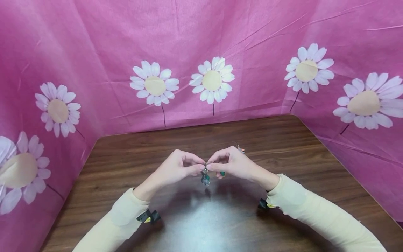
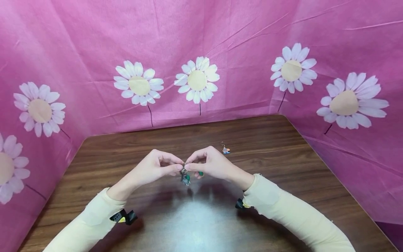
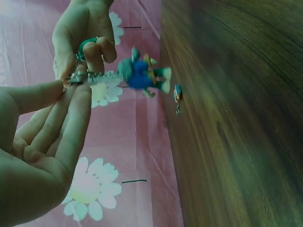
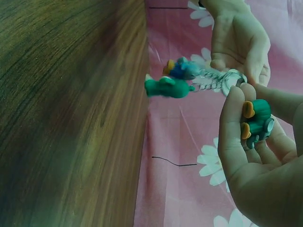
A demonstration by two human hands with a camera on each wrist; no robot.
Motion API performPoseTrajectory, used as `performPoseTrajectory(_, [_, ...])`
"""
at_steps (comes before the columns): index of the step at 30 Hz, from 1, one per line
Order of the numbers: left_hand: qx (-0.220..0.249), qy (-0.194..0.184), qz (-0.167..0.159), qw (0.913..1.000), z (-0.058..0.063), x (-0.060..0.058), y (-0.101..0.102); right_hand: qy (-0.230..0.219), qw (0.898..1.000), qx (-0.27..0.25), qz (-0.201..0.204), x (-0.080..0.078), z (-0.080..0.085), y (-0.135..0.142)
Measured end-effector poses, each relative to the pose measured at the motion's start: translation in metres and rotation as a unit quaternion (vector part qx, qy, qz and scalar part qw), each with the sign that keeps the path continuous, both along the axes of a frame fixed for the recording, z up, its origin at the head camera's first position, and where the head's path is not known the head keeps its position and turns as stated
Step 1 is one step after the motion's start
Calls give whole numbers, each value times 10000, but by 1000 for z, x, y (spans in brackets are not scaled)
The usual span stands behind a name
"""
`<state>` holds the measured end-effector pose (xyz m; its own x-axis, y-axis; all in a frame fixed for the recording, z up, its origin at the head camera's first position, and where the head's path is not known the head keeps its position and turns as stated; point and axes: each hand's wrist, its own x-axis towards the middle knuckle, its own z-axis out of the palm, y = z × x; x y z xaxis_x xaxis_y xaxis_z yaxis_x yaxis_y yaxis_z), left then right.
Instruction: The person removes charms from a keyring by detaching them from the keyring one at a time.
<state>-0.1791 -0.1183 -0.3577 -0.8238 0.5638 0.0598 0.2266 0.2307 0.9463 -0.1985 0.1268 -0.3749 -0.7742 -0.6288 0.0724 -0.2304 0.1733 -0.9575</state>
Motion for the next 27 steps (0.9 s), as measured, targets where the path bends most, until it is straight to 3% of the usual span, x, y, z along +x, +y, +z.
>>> performPoseTrajectory(4, [269, -574, 171, 9978, 1, 0, 2, 1, 9999, 0, -130, -1, 0, 0])
performPoseTrajectory(9, [747, -1203, 446, 9889, -2, 1, 4, 12, 9998, -105, -169, -1, -1, 0])
performPoseTrajectory(17, [1418, -1257, 824, 9784, -11, 4, 9, -44, 9974, -591, -421, 0, -7, -6])
performPoseTrajectory(24, [2304, -1626, 1221, 9516, -16, 7, 13, -34, 9894, -1196, -821, 2, -12, -16])
performPoseTrajectory(27, [2400, -1727, 1263, 9469, -15, 8, 12, -66, 9895, -1140, -886, 3, -11, -18])
